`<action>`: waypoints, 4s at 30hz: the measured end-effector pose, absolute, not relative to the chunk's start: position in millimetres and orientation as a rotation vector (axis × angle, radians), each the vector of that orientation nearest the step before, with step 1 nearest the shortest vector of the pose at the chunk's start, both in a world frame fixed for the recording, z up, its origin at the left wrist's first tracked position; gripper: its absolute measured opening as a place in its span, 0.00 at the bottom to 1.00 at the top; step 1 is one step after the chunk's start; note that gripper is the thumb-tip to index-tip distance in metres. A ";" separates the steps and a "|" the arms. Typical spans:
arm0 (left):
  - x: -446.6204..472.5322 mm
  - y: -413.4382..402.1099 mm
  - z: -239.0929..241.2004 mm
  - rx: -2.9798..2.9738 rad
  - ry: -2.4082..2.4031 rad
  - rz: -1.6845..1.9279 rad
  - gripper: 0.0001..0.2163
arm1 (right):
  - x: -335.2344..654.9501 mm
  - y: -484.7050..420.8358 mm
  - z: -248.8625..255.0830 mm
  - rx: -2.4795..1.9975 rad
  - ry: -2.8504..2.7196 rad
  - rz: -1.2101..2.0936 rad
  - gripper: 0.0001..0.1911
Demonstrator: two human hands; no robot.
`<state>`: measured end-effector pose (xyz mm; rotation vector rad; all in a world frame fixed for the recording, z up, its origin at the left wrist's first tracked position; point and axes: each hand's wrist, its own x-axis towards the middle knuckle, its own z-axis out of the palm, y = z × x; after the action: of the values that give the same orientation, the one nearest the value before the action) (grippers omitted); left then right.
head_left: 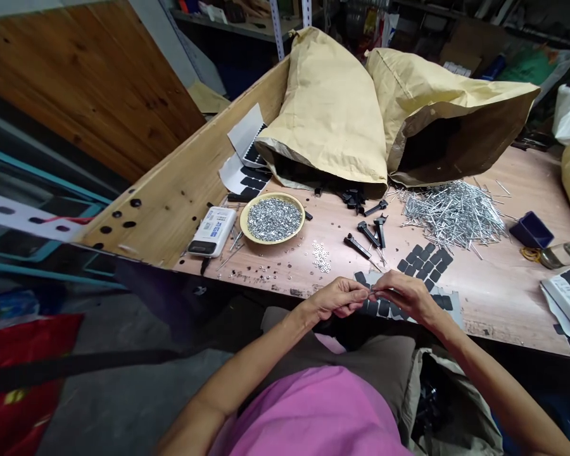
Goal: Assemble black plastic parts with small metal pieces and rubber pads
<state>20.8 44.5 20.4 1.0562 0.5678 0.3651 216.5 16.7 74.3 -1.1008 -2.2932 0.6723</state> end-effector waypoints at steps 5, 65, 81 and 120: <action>29.5 38.2 19.1 1.510 0.769 0.714 0.19 | 222.5 15.1 65.6 -1.215 -2.240 0.597 0.19; 91.9 95.8 -8.2 2.861 0.641 1.074 0.10 | 386.2 14.9 -28.7 -1.863 -2.332 -0.233 0.18; 95.8 57.8 40.5 1.580 1.188 0.948 0.09 | 372.1 17.8 -22.4 -1.896 -2.243 -0.047 0.18; 33.9 48.5 15.7 0.834 1.213 1.031 0.22 | 381.2 -205.7 17.4 -2.132 -2.171 0.380 0.22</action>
<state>33.9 48.5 15.7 0.8337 1.2128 1.0306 381.2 -205.7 17.4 -2.1318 -2.1712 0.3795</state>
